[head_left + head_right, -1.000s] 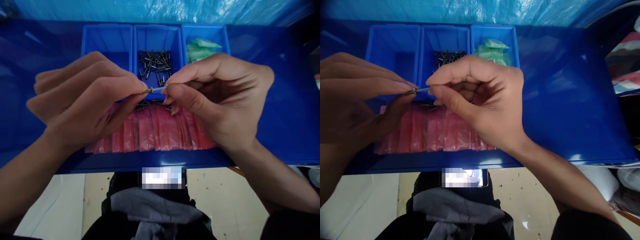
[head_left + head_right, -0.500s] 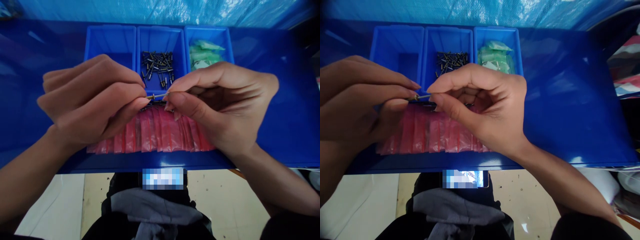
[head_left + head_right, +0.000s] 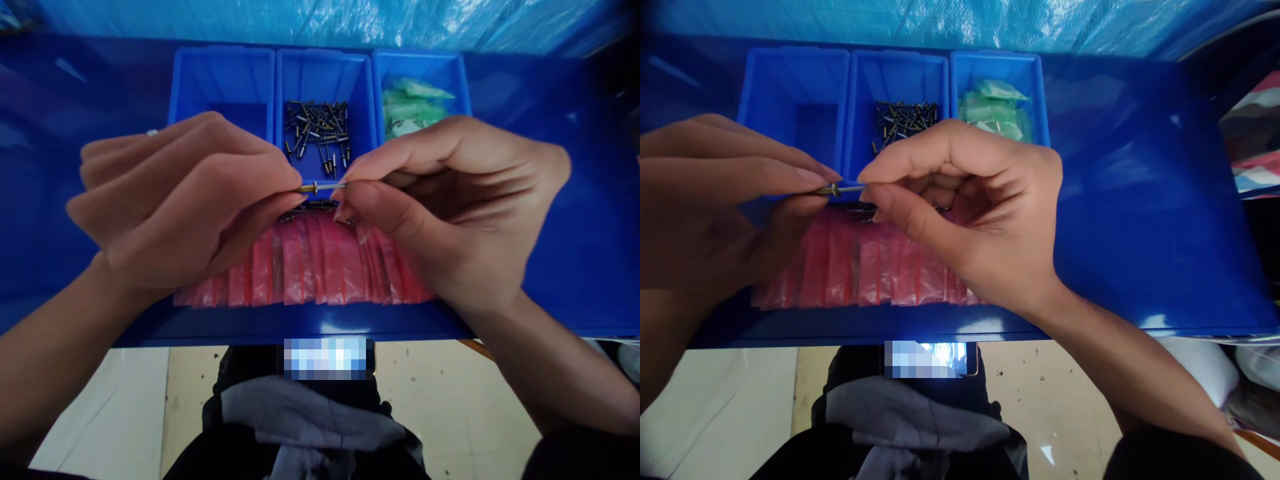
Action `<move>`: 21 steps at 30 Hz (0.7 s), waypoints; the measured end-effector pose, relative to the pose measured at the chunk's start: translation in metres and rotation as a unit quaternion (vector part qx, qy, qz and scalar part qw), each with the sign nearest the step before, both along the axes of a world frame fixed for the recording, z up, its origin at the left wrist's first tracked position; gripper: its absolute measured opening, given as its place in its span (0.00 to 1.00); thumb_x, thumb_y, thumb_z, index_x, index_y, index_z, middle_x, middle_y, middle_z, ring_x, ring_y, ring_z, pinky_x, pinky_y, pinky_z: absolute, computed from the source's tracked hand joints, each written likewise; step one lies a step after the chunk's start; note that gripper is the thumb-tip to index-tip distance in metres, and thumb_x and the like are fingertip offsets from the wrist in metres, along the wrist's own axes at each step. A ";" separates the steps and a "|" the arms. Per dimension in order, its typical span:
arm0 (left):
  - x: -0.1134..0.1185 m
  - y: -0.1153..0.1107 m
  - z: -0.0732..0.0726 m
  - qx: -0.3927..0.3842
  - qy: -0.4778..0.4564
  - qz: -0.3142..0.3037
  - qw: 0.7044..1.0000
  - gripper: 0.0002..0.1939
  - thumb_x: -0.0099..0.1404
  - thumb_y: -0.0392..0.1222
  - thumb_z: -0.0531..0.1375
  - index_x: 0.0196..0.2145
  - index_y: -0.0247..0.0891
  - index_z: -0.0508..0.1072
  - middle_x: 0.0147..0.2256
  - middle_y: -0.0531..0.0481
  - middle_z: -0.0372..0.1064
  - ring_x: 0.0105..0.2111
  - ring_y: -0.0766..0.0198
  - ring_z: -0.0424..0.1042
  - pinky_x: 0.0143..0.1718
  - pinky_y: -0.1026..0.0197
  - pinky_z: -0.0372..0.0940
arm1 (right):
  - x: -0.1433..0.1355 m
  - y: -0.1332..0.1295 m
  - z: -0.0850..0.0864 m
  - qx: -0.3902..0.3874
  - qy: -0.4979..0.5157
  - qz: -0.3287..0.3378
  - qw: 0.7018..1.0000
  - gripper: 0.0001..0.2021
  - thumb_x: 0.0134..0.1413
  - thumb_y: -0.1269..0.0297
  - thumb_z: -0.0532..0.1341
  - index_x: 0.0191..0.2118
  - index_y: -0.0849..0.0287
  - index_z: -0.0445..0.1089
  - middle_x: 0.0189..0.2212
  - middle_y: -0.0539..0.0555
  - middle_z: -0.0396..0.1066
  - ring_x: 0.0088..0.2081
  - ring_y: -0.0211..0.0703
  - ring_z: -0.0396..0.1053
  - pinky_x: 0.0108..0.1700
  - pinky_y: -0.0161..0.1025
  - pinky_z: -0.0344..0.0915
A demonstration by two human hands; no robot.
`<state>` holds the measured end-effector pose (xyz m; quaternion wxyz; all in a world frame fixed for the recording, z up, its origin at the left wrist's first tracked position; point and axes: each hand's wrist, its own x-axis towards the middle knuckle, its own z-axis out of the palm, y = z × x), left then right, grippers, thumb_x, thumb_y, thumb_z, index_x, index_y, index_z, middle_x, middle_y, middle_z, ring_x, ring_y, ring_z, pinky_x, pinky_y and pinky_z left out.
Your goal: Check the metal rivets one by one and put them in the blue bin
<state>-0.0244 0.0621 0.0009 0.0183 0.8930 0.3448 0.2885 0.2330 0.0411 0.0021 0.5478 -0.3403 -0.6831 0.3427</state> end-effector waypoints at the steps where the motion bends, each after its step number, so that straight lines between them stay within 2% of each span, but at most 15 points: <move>1: -0.001 0.001 -0.001 -0.004 0.009 -0.005 1.000 0.10 0.76 0.51 0.61 0.53 0.58 0.76 0.50 0.62 0.81 0.44 0.60 0.83 0.38 0.53 0.72 | 0.000 0.000 0.000 0.000 -0.004 0.001 1.000 0.11 0.56 0.74 0.75 0.41 0.48 0.84 0.33 0.42 0.83 0.32 0.39 0.80 0.36 0.35 0.82; 4: -0.001 0.001 -0.002 0.002 0.018 -0.003 1.000 0.12 0.78 0.54 0.55 0.47 0.51 0.78 0.48 0.57 0.81 0.44 0.57 0.83 0.39 0.50 0.73 | 0.000 -0.001 0.001 -0.015 0.000 0.000 1.000 0.12 0.54 0.75 0.76 0.40 0.49 0.84 0.34 0.43 0.83 0.33 0.39 0.80 0.37 0.35 0.82; 7: 0.004 -0.003 -0.004 0.059 -0.009 0.020 0.998 0.12 0.78 0.47 0.55 0.42 0.46 0.77 0.44 0.53 0.80 0.42 0.55 0.82 0.41 0.49 0.73 | 0.002 0.004 -0.001 -0.056 0.032 -0.011 0.998 0.11 0.58 0.76 0.73 0.39 0.50 0.83 0.34 0.46 0.82 0.33 0.39 0.80 0.34 0.36 0.81; 9: 0.007 -0.003 -0.006 0.093 -0.006 0.027 0.995 0.07 0.75 0.43 0.57 0.44 0.43 0.76 0.45 0.51 0.79 0.44 0.53 0.81 0.45 0.48 0.74 | 0.005 0.009 -0.004 -0.072 0.057 0.007 0.996 0.10 0.61 0.75 0.70 0.42 0.51 0.84 0.39 0.48 0.84 0.38 0.44 0.82 0.34 0.38 0.81; 11: 0.010 0.001 -0.008 0.111 0.010 0.038 0.993 0.07 0.74 0.41 0.60 0.48 0.42 0.75 0.50 0.50 0.77 0.49 0.51 0.80 0.51 0.44 0.74 | 0.010 0.013 -0.005 -0.081 0.062 0.038 0.994 0.14 0.62 0.73 0.69 0.50 0.51 0.82 0.48 0.49 0.83 0.47 0.52 0.83 0.39 0.42 0.82; 13: 0.012 0.007 -0.011 0.108 0.026 0.035 0.993 0.11 0.73 0.42 0.62 0.52 0.41 0.75 0.55 0.48 0.77 0.55 0.48 0.79 0.56 0.42 0.75 | 0.016 0.013 -0.004 -0.065 -0.005 0.030 0.997 0.20 0.66 0.73 0.66 0.60 0.48 0.78 0.57 0.50 0.79 0.55 0.53 0.80 0.47 0.46 0.83; 15: 0.013 0.012 -0.014 0.100 0.034 0.008 0.994 0.13 0.73 0.42 0.63 0.53 0.38 0.76 0.58 0.44 0.76 0.60 0.47 0.77 0.59 0.41 0.77 | 0.022 0.011 -0.001 0.030 -0.149 0.004 0.988 0.20 0.70 0.71 0.63 0.62 0.46 0.75 0.57 0.51 0.79 0.52 0.48 0.80 0.47 0.44 0.80; 16: 0.013 0.013 -0.015 0.096 0.035 -0.004 0.995 0.12 0.74 0.41 0.63 0.53 0.37 0.76 0.59 0.43 0.77 0.62 0.47 0.76 0.60 0.41 0.77 | 0.025 0.010 0.000 0.091 -0.233 -0.004 0.968 0.17 0.71 0.69 0.62 0.60 0.46 0.77 0.52 0.51 0.82 0.48 0.46 0.81 0.43 0.43 0.78; 18: 0.013 0.014 -0.016 0.092 0.035 -0.013 0.995 0.12 0.76 0.41 0.61 0.54 0.37 0.77 0.59 0.45 0.77 0.63 0.48 0.76 0.62 0.40 0.77 | 0.029 0.009 0.001 0.212 -0.395 0.014 0.894 0.11 0.71 0.68 0.62 0.52 0.50 0.80 0.42 0.50 0.84 0.40 0.45 0.80 0.35 0.42 0.70; 19: 0.013 0.014 -0.016 0.093 0.036 -0.014 0.995 0.12 0.77 0.42 0.60 0.54 0.39 0.77 0.59 0.48 0.77 0.63 0.50 0.76 0.61 0.40 0.78 | 0.030 0.009 0.001 0.254 -0.460 0.034 0.850 0.10 0.72 0.69 0.61 0.50 0.53 0.81 0.40 0.50 0.84 0.38 0.44 0.80 0.32 0.42 0.66; 21: 0.012 0.012 -0.014 0.094 0.038 -0.014 0.995 0.12 0.78 0.42 0.58 0.54 0.41 0.76 0.59 0.52 0.77 0.62 0.51 0.77 0.60 0.41 0.79 | 0.028 0.009 -0.001 0.316 -0.553 0.060 0.769 0.14 0.74 0.73 0.56 0.50 0.59 0.80 0.41 0.53 0.83 0.37 0.43 0.78 0.30 0.42 0.61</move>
